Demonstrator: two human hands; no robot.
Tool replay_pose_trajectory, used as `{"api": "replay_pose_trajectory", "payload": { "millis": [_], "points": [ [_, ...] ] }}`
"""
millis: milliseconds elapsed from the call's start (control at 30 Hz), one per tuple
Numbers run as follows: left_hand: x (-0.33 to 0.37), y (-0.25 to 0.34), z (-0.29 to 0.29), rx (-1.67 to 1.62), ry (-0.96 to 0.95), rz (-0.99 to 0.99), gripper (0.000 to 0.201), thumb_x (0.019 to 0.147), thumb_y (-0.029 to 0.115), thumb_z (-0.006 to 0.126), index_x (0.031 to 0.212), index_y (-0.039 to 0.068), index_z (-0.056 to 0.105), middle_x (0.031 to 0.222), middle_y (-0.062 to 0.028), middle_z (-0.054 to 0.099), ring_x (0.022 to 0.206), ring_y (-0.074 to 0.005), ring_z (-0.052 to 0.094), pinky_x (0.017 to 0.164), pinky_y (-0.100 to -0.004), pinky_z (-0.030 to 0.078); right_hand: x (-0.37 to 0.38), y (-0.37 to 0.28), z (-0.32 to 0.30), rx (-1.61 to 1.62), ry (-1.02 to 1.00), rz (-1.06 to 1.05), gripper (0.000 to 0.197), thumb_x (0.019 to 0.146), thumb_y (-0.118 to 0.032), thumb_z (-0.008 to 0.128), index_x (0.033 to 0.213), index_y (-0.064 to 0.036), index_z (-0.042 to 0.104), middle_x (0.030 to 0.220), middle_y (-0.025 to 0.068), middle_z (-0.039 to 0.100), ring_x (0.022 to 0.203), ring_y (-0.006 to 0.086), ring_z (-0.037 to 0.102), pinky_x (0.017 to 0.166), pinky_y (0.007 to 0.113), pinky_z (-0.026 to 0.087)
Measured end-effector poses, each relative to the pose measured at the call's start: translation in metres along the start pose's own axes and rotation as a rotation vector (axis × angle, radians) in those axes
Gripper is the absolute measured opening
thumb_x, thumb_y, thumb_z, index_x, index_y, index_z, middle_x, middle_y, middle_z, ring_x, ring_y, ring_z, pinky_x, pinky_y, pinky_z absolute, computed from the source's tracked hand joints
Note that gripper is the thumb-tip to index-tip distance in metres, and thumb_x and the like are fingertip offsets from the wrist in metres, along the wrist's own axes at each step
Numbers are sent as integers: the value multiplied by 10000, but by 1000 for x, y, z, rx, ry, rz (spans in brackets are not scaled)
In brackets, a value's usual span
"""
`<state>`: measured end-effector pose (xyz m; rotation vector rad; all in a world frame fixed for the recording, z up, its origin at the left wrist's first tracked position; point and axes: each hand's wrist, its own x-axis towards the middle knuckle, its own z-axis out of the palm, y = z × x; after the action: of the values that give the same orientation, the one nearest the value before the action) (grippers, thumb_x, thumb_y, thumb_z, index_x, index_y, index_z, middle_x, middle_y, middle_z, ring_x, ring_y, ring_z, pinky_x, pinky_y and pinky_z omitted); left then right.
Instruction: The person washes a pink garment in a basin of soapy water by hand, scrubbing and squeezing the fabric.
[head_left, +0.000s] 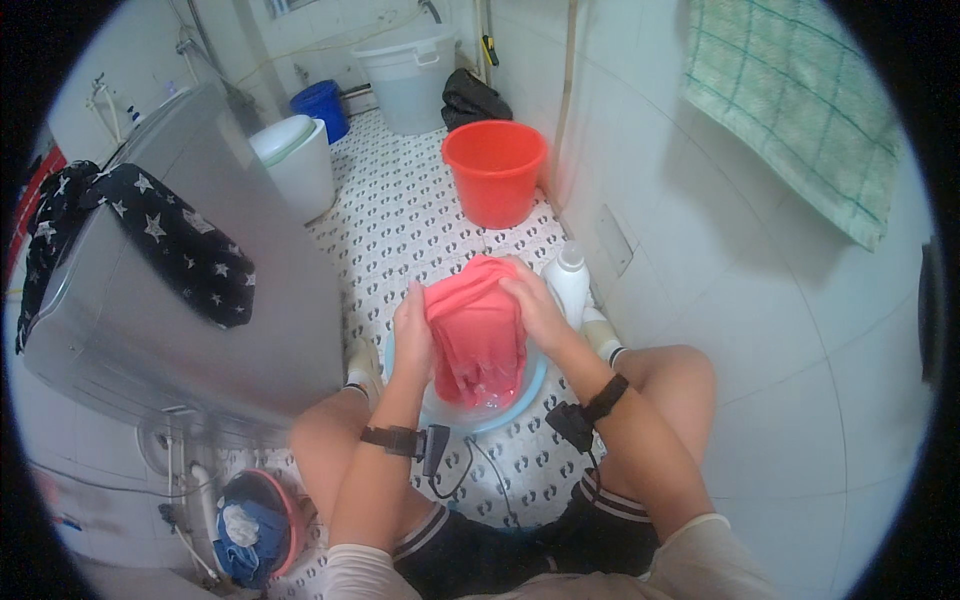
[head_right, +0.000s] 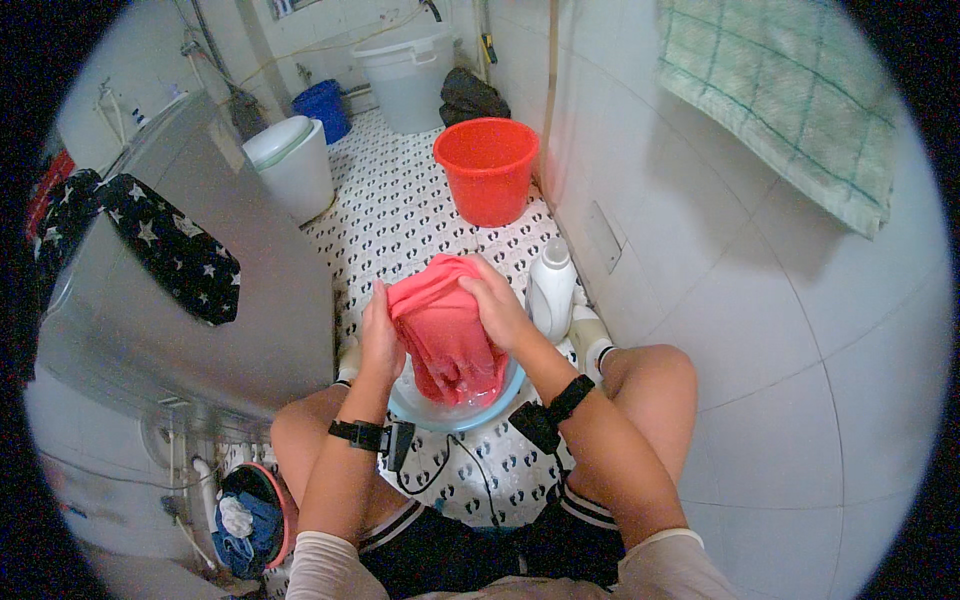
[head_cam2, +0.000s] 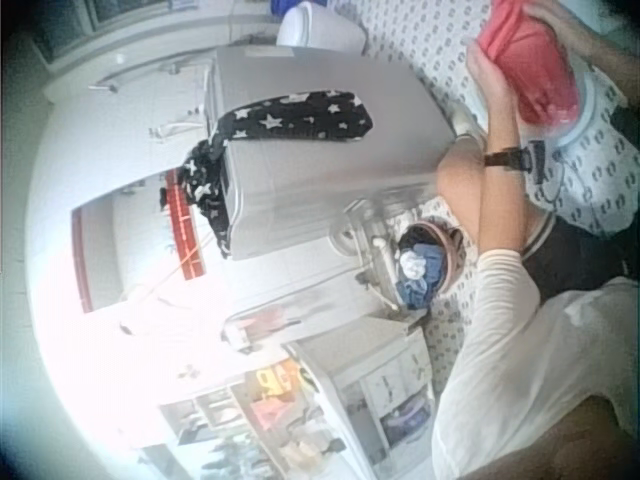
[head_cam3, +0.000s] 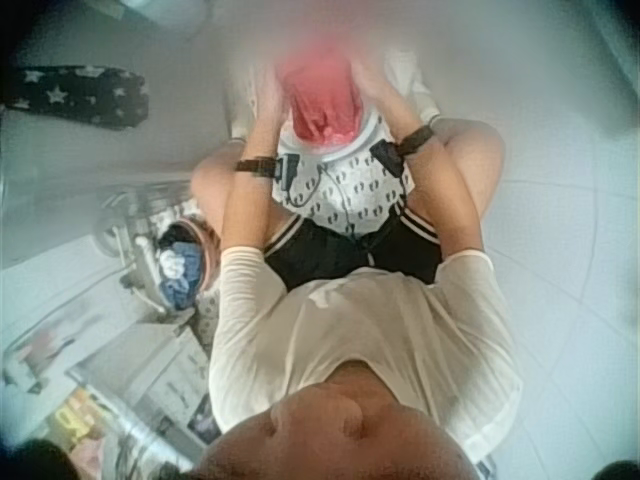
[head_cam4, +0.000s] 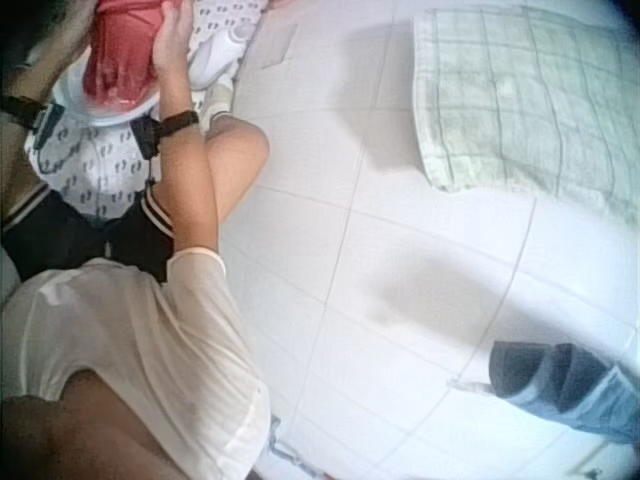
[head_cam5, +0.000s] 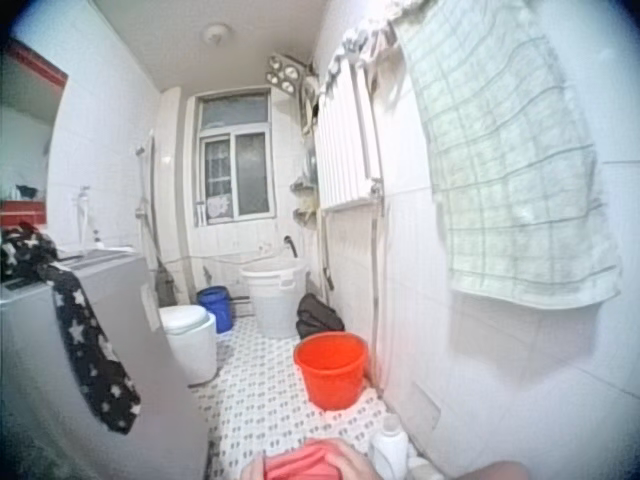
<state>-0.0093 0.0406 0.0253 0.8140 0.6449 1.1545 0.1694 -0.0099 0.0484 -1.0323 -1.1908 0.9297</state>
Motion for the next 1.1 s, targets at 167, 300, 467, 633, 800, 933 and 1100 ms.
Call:
{"api": "replay_pose_trajectory", "payload": {
  "millis": [167, 300, 467, 633, 800, 933, 1100],
  "points": [
    [11, -13, -11, -14, 201, 179, 283, 1046, 239, 501, 847, 65, 602, 806, 25, 566, 744, -88, 513, 698, -257, 437, -2, 1, 26, -36, -17, -72, 206, 1011, -166, 516, 937, 17, 574, 827, 27, 545, 832, 102, 513, 789, 279, 438],
    [6, -17, 7, 126, 238, 169, 296, 1046, 230, 504, 816, 64, 589, 779, 27, 551, 729, -76, 484, 673, -249, 426, -6, 8, 40, -213, 80, -127, 236, 972, -172, 591, 853, 29, 556, 707, 98, 542, 675, 172, 525, 653, 321, 452],
    [-20, -19, 37, 382, 120, 234, 318, 1052, 239, 493, 835, 30, 594, 763, 13, 539, 722, -73, 458, 675, -251, 426, -5, 11, 55, -397, 370, -110, 213, 973, -182, 563, 897, 17, 552, 784, 199, 603, 719, 348, 607, 659, 404, 477],
    [-20, -6, 33, 373, 277, 281, 384, 1055, 256, 492, 738, 40, 512, 707, 21, 489, 671, -63, 412, 593, -272, 386, -10, -1, 70, -438, 204, -215, 201, 953, -167, 583, 847, 2, 558, 836, 215, 620, 760, 364, 620, 682, 429, 483],
    [-14, -20, 31, 454, 295, 355, 419, 1059, 285, 492, 737, 27, 561, 671, 24, 506, 632, -63, 404, 557, -273, 365, -10, 6, 70, -405, 284, -187, 215, 966, -175, 596, 861, 13, 583, 719, 157, 627, 649, 200, 595, 638, 334, 487],
    [-13, -18, 26, 471, 349, 287, 435, 1051, 271, 497, 697, 19, 482, 637, 4, 452, 648, -78, 389, 568, -303, 360, -14, 5, 74, -341, 278, -66, 286, 951, -251, 641, 846, 9, 586, 715, 215, 634, 650, 348, 641, 614, 413, 491],
    [-21, -19, 35, 495, 314, 260, 449, 1048, 277, 503, 687, 10, 497, 624, 3, 455, 621, -84, 384, 551, -310, 353, -11, 6, 68, -381, 303, -61, 274, 970, -221, 619, 833, 16, 610, 686, 155, 625, 638, 146, 581, 599, 332, 466]
  ]
}}
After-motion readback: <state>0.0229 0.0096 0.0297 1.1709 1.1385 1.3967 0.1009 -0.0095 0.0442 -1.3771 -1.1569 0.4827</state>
